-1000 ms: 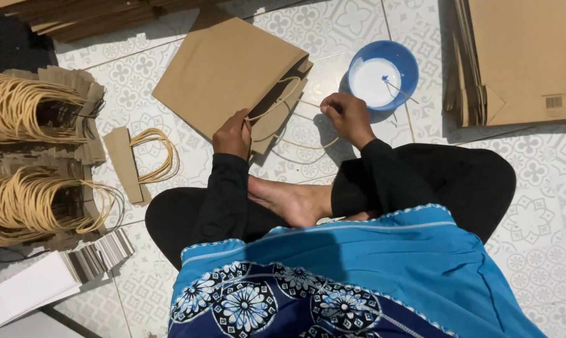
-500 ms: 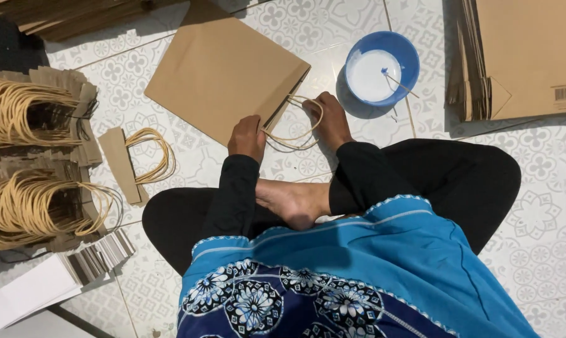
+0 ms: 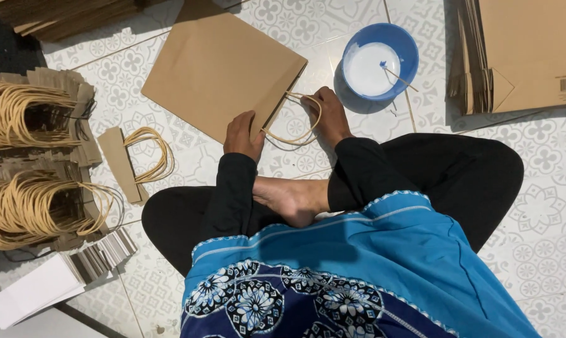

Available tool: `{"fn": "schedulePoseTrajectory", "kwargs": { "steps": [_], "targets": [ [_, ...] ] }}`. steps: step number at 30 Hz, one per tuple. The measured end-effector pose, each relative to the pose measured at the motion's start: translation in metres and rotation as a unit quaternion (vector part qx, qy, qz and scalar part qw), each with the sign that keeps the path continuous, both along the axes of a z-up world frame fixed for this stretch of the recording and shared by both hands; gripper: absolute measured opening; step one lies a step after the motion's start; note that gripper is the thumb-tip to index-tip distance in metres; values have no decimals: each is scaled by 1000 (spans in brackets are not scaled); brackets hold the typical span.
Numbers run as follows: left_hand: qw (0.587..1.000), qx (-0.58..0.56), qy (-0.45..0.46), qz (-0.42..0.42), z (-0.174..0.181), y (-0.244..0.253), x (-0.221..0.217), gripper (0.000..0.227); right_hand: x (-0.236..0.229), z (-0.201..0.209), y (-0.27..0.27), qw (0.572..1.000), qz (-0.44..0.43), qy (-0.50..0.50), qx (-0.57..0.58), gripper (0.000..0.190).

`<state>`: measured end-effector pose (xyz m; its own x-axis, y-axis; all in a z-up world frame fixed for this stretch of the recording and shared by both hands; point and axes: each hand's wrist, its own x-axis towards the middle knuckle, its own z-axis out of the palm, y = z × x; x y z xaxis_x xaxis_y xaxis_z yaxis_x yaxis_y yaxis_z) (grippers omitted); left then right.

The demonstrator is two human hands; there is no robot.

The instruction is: The person sits on the floor and assembles paper bags by applying glue to the handle tabs and attaching them to the bag body. They repeat this process for multiple bags, stacking finished ones aside.

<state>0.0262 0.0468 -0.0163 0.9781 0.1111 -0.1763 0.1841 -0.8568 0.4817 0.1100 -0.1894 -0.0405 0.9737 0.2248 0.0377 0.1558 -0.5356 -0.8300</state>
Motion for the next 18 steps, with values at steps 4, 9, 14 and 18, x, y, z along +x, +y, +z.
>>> {"fn": "schedulePoseTrajectory", "kwargs": {
  "steps": [4, 9, 14, 18],
  "targets": [
    [1000, -1, -1, -3, -4, -1, -2, 59, 1, -1, -2, 999, 17, -27, -23, 24],
    [1000, 6, -18, -7, -3, -4, -3, 54, 2, -5, -5, 999, 19, -29, -27, 24],
    [999, 18, -27, -7, -9, -4, -2, 54, 2, 5, -6, 999, 27, -23, -34, 19],
    [999, 34, -26, -3, -14, -3, -1, 53, 2, 10, -4, 1000, 20, 11, -8, 22]
  ]
}}
